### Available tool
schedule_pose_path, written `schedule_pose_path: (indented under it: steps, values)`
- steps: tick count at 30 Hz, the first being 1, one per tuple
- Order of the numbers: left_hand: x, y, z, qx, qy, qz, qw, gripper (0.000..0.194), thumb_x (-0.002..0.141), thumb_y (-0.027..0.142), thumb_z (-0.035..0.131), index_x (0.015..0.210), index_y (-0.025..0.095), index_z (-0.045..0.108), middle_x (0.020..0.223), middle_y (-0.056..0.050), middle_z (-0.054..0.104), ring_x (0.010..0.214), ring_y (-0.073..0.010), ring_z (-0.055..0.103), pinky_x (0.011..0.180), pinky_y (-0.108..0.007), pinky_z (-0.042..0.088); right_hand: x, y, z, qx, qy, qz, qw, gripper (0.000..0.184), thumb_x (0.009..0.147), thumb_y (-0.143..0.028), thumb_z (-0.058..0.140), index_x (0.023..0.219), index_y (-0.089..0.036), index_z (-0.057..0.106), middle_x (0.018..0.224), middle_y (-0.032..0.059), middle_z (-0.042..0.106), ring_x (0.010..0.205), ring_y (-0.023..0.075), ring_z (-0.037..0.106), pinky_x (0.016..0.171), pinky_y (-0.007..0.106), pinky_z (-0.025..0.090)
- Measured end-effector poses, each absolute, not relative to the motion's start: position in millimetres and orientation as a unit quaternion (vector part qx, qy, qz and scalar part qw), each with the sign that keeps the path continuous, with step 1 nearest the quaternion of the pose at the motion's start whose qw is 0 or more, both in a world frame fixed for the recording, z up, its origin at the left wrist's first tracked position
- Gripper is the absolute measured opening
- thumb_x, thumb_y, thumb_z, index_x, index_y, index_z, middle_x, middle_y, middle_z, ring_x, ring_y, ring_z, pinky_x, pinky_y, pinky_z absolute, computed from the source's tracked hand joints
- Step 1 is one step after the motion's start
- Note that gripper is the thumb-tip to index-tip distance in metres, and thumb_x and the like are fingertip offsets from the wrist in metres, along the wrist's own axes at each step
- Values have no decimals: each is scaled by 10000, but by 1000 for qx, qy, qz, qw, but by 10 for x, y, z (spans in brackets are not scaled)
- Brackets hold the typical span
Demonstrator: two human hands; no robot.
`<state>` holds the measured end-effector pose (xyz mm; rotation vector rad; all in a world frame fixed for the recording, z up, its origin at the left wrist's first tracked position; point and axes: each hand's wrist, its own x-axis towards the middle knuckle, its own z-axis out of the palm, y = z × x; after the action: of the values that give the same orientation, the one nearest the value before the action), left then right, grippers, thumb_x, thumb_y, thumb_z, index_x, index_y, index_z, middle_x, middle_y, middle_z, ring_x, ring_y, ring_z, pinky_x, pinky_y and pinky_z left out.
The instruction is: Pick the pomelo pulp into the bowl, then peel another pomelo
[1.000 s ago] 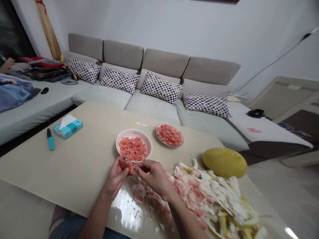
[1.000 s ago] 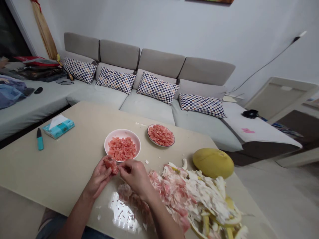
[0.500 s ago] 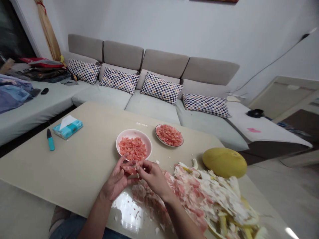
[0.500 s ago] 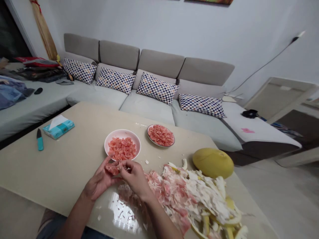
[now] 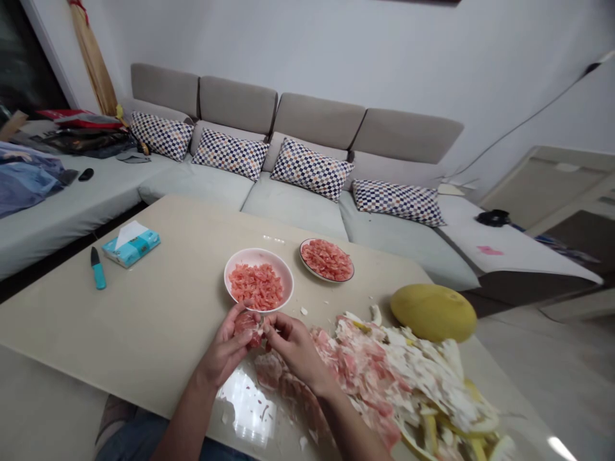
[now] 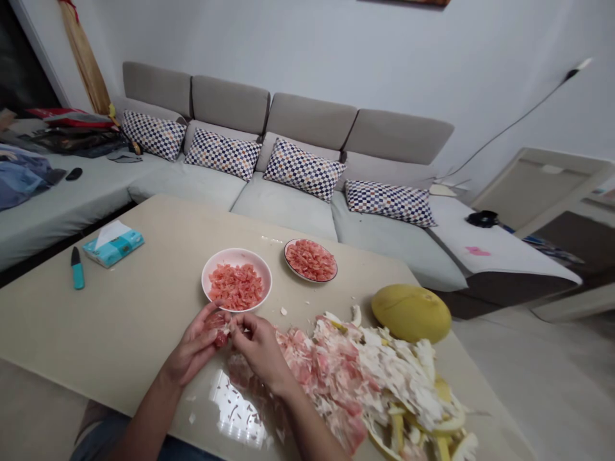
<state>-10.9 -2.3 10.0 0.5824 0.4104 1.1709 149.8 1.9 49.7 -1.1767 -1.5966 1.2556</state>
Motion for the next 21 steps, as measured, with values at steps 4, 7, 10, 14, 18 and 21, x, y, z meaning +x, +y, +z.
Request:
schedule_pose_path:
  steps: [4,7,10,14,18,21]
  values:
    - [-111,-44,140,275,180,536,777,558,766,194,759,1289,245,571,1073,-68,598,857,-149,587,765,-255,469,1494,4,533,-463,-625,489,395,341,916,-467,569,736,-178,583,667,-5,592,620,126,540,609,235,427]
    - [-119,-56,163,284,175,532,778,580,755,188,758,1297,245,560,1082,-71,588,881,-161,590,775,-262,460,1516,15,530,-463,-622,485,404,321,915,-451,568,746,-179,579,683,-5,590,628,126,541,613,235,426]
    - [-135,-62,168,291,165,528,780,593,750,189,748,1304,249,545,1106,-75,574,898,-177,601,784,-278,453,1574,41,524,-477,-615,467,420,293,904,-432,582,752,-182,571,680,-14,574,622,123,539,612,232,428]
    - [-141,-63,169,291,151,519,789,594,746,188,716,1302,262,521,1127,-76,543,854,-182,609,737,-302,463,1647,46,554,-493,-615,446,424,297,903,-446,582,769,-180,580,682,-17,568,616,121,546,608,229,436]
    - [-126,-66,172,300,133,514,793,596,728,177,698,1283,261,498,1088,-61,535,803,-172,613,716,-311,468,1686,17,557,-509,-606,430,434,330,906,-485,568,779,-181,586,675,-18,569,600,121,553,598,232,443]
    - [-114,-67,155,308,117,507,797,581,727,170,700,1258,270,484,1078,-52,543,788,-167,619,715,-308,472,1718,-9,504,-516,-603,418,442,334,913,-490,565,785,-183,594,664,-17,579,606,124,553,609,236,443]
